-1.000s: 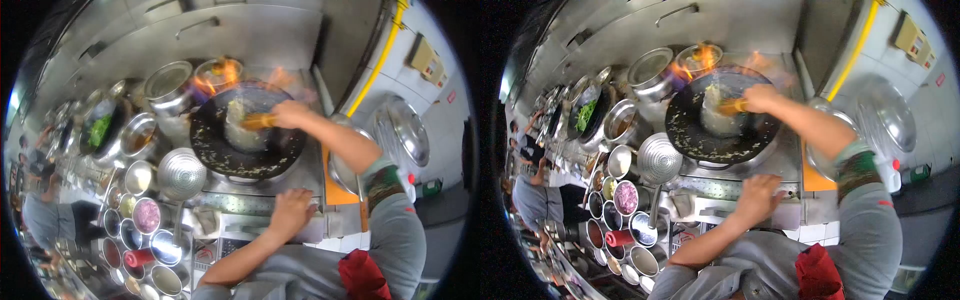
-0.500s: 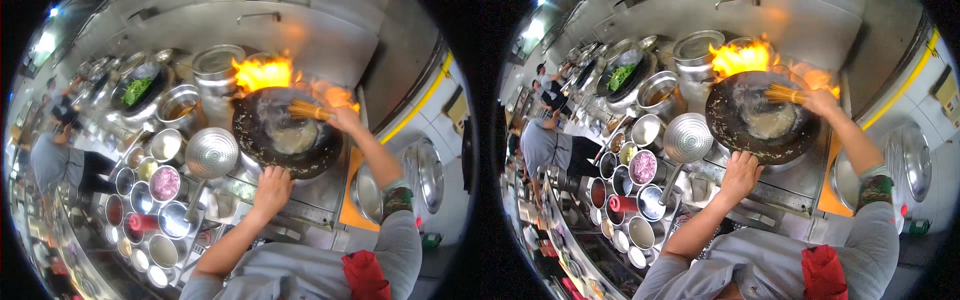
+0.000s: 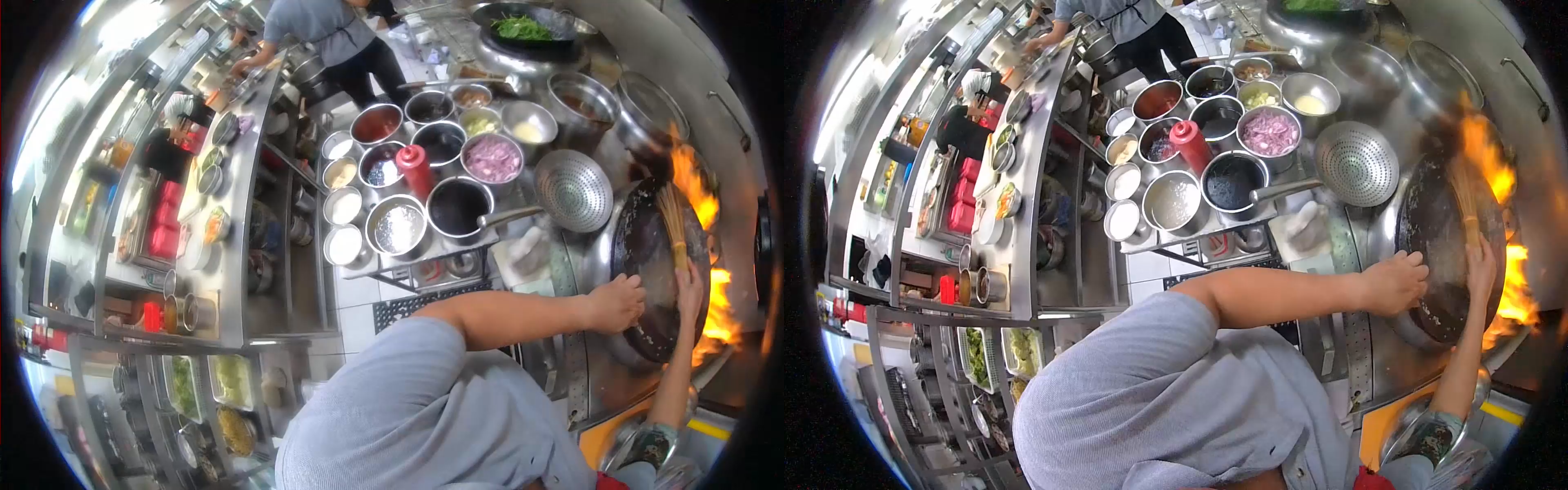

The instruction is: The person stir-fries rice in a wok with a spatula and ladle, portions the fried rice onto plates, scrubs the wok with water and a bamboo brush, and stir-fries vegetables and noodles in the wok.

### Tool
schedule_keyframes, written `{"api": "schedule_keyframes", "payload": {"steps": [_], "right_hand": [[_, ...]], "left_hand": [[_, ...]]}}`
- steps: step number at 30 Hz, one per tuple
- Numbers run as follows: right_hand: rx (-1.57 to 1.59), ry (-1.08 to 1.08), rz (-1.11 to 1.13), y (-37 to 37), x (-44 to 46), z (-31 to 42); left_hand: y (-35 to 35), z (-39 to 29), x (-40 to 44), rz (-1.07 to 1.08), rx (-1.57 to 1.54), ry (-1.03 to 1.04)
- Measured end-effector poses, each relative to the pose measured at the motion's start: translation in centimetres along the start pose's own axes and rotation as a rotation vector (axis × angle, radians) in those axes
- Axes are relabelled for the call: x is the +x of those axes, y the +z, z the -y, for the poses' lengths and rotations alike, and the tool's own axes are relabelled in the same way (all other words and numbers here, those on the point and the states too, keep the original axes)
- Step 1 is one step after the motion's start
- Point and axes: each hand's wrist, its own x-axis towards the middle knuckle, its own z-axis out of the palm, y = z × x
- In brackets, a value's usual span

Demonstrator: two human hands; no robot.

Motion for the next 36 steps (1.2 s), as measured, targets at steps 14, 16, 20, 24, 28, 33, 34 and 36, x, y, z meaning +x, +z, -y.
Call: {"api": "schedule_keyframes", "payload": {"steps": [14,16,20,24,28,33,34,36], "right_hand": [[0.453,0.285,0.267,-5.1,-7.8,9.3],[0.215,0.149,0.247,-7.6,-10.3,8.7],[0.166,0.081,0.176,-9.2,-14.3,9.5],[0.029,0.215,0.237,-8.1,-15.0,10.0],[0.039,0.182,0.159,-10.7,-15.8,9.6],[-0.015,0.193,0.264,-9.9,-17.4,9.2],[-0.132,0.263,0.288,-11.5,-16.6,9.1],[-0.057,0.247,0.245,-15.0,-17.2,9.4]], "left_hand": [[-0.1,2.0,0.8,-0.072,-0.075,0.184],[-1.0,2.1,1.1,-0.003,-0.072,0.143],[-0.6,2.4,1.0,0.056,-0.004,0.113],[0.0,1.4,0.6,0.08,0.062,0.086],[0.6,0.8,0.8,0.046,0.095,0.08],[1.1,0.2,0.8,0.041,0.115,0.057],[1.1,0.3,0.8,0.039,0.1,0.061],[1.1,0.4,1.1,0.022,0.089,0.076]]}}
